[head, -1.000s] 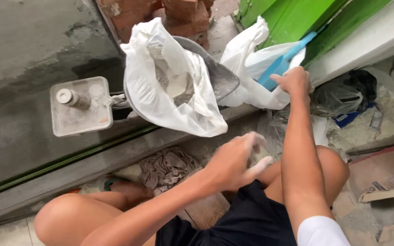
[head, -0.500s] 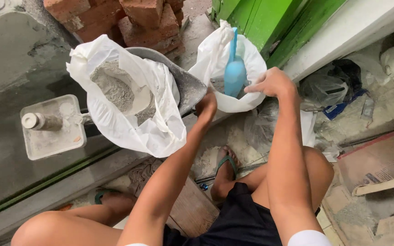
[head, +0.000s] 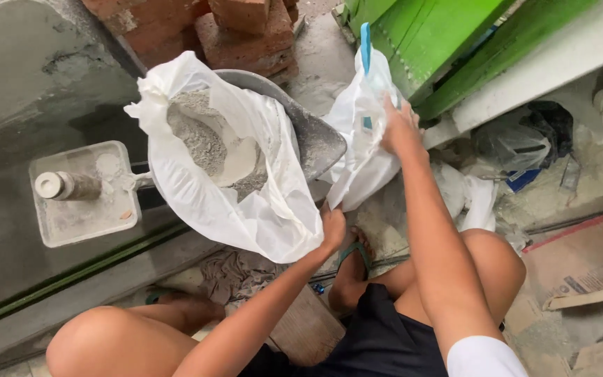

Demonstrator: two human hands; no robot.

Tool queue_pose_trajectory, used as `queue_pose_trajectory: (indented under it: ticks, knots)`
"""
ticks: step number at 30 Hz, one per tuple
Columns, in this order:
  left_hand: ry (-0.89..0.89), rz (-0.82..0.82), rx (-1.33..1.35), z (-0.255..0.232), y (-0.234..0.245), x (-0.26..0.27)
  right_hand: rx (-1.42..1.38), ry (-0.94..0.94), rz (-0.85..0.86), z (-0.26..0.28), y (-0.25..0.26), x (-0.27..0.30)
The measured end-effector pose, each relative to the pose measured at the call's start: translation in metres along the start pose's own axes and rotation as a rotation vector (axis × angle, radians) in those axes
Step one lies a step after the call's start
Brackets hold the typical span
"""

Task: A person is sitting on a low crate, using a blue scoop to transfer grey powder from a bucket into a plastic bag.

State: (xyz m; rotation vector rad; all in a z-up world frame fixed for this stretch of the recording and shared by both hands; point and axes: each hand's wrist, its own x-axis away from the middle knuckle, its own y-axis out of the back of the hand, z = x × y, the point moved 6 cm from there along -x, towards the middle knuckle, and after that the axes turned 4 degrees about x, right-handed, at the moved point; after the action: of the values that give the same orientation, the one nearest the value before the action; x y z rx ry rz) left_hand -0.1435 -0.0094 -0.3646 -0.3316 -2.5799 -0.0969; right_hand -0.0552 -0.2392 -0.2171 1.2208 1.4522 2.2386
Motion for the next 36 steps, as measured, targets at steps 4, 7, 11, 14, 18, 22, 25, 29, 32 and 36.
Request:
queue_pose_trajectory:
  ticks: [4, 7, 11, 14, 18, 22, 25, 29, 32, 36]
  knots:
    - [-0.201, -0.154, -0.111, 0.045, 0.020, -0.048, 0.069, -0.148, 0.122, -0.070, -0.072, -0.057]
    - [-0.214, -0.182, -0.127, 0.036, 0.008, -0.051, 0.032, -0.198, 0.029, -0.094, -0.051, -0.045]
    - [-0.248, -0.216, -0.176, 0.007, 0.022, -0.033, -0.043, -0.226, -0.212, -0.136, -0.009, -0.044]
    - [-0.295, -0.237, -0.213, -0.021, 0.031, -0.028, 0.005, -0.190, -0.160, -0.119, 0.011, -0.010]
    - [-0.344, -0.262, -0.276, -0.029, 0.038, -0.022, 0.173, -0.109, 0.138, -0.066, -0.009, 0.042]
    - [-0.400, -0.279, -0.331, -0.030, 0.037, -0.016, 0.241, -0.019, 0.287, -0.032, -0.017, 0.087]
    - [-0.454, -0.287, -0.376, -0.023, 0.046, -0.019, 0.315, -0.029, 0.406, -0.058, -0.030, 0.092]
    - [-0.541, -0.282, -0.456, -0.030, 0.100, -0.011, 0.197, -0.183, 0.215, -0.141, -0.048, 0.028]
    - [-0.583, -0.306, -0.515, -0.026, 0.127, 0.008, 0.060, -0.249, -0.035, -0.149, -0.023, 0.003]
    - [-0.627, -0.350, -0.578, -0.008, 0.140, 0.025, -0.081, 0.392, -0.751, -0.040, 0.022, 0.057]
